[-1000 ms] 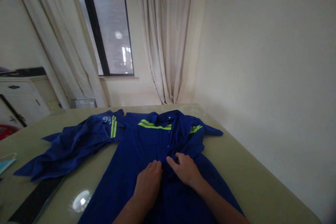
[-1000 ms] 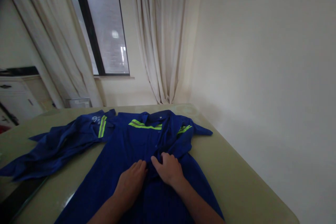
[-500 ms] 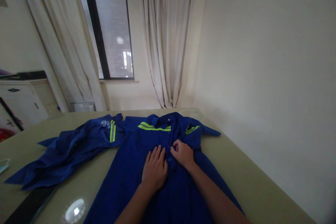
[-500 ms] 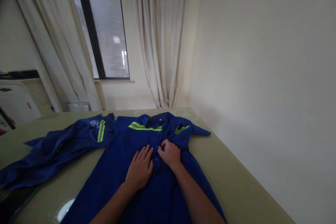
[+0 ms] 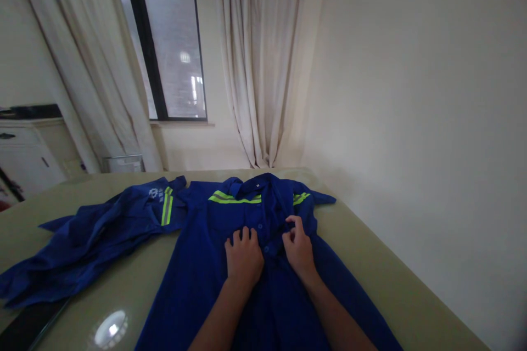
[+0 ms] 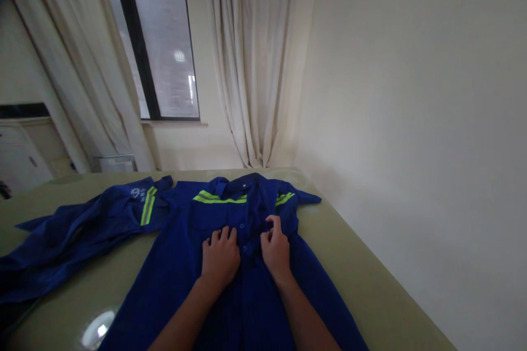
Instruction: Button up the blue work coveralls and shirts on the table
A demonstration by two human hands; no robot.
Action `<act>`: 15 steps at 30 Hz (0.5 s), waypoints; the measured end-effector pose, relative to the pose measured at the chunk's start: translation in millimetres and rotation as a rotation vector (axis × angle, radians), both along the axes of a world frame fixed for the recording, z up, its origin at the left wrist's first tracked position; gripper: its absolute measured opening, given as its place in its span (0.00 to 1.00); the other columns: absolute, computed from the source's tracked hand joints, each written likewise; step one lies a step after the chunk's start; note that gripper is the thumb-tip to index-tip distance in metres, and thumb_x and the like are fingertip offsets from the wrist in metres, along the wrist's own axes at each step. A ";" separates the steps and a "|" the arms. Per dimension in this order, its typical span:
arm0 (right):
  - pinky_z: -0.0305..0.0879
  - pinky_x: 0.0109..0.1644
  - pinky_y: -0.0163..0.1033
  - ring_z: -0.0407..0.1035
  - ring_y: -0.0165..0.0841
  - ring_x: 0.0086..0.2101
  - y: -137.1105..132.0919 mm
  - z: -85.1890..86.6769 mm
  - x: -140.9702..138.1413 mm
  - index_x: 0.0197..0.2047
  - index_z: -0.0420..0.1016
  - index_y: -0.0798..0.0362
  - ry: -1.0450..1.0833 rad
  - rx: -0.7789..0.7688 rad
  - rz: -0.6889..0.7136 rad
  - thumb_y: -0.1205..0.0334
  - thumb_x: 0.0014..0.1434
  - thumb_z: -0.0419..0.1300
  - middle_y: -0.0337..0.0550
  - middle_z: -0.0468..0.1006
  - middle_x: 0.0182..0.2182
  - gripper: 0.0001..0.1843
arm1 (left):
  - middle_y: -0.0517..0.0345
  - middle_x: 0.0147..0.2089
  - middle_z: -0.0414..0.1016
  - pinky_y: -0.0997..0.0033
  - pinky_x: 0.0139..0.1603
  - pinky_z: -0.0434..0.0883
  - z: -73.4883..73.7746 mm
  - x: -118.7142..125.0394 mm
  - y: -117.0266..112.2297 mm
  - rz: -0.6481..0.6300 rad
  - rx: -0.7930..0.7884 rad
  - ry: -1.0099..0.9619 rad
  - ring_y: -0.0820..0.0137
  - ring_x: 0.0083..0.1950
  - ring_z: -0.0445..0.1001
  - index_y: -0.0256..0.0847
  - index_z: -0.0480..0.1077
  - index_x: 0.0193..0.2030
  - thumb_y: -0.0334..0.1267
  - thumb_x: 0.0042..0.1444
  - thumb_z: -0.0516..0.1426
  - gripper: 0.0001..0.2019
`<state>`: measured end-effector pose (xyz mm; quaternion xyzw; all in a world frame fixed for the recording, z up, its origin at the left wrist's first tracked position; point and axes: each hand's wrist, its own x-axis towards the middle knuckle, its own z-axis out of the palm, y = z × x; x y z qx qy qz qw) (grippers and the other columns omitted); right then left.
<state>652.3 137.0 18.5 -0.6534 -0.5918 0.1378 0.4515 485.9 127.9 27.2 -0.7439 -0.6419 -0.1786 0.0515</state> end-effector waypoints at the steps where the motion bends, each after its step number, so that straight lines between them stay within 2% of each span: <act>1: 0.60 0.33 0.35 0.72 0.35 0.25 0.2 2.5 1.1 0.51 0.67 0.47 -0.027 -0.020 -0.030 0.66 0.58 0.51 0.32 0.74 0.25 0.17 | 0.42 0.56 0.76 0.44 0.54 0.67 4.5 0.7 4.2 0.013 -0.001 -0.002 0.47 0.57 0.70 0.39 0.76 0.53 0.31 0.63 0.50 0.17; 3: 0.58 0.33 0.36 0.74 0.36 0.28 2.7 7.1 1.8 0.44 0.71 0.46 -0.117 -0.096 -0.068 0.67 0.59 0.51 0.35 0.75 0.26 0.13 | 0.44 0.49 0.77 0.49 0.49 0.67 9.6 0.4 12.7 0.022 0.018 -0.012 0.50 0.52 0.72 0.39 0.77 0.46 0.33 0.67 0.48 0.15; 5: 0.57 0.34 0.36 0.75 0.37 0.30 5.2 10.1 1.2 0.38 0.73 0.46 -0.212 -0.163 -0.089 0.67 0.61 0.52 0.38 0.78 0.28 0.10 | 0.46 0.46 0.77 0.51 0.51 0.66 8.0 -2.3 20.1 -0.008 0.065 -0.035 0.53 0.51 0.71 0.39 0.77 0.44 0.36 0.69 0.48 0.15; 9: 0.57 0.35 0.38 0.76 0.39 0.33 4.3 13.4 -0.3 0.44 0.74 0.47 -0.356 -0.216 -0.160 0.67 0.63 0.53 0.43 0.81 0.32 0.10 | 0.50 0.56 0.76 0.55 0.60 0.63 -7.7 -9.2 30.9 -0.194 0.106 -0.105 0.58 0.59 0.69 0.43 0.74 0.56 0.35 0.69 0.51 0.14; 11: 0.58 0.35 0.38 0.77 0.40 0.35 2.7 16.7 -1.2 0.43 0.75 0.47 -0.409 -0.270 -0.168 0.65 0.64 0.53 0.45 0.82 0.35 0.10 | 0.53 0.59 0.75 0.58 0.59 0.64 -14.6 -10.4 35.0 -0.262 0.057 -0.127 0.61 0.59 0.69 0.45 0.72 0.60 0.32 0.69 0.51 0.17; 13: 0.61 0.37 0.39 0.78 0.41 0.36 2.4 21.4 -3.0 0.40 0.77 0.47 -0.415 -0.342 -0.178 0.60 0.67 0.51 0.47 0.83 0.38 0.12 | 0.55 0.58 0.75 0.60 0.55 0.67 -18.1 -9.9 38.3 -0.266 0.009 -0.131 0.62 0.57 0.71 0.46 0.71 0.60 0.32 0.69 0.51 0.17; 15: 0.65 0.39 0.42 0.79 0.44 0.38 3.9 25.9 -5.7 0.38 0.78 0.48 -0.387 -0.403 -0.199 0.49 0.70 0.48 0.49 0.83 0.38 0.21 | 0.56 0.58 0.74 0.59 0.53 0.68 -18.8 -8.4 40.4 -0.236 -0.006 -0.127 0.62 0.55 0.71 0.48 0.71 0.60 0.33 0.68 0.52 0.17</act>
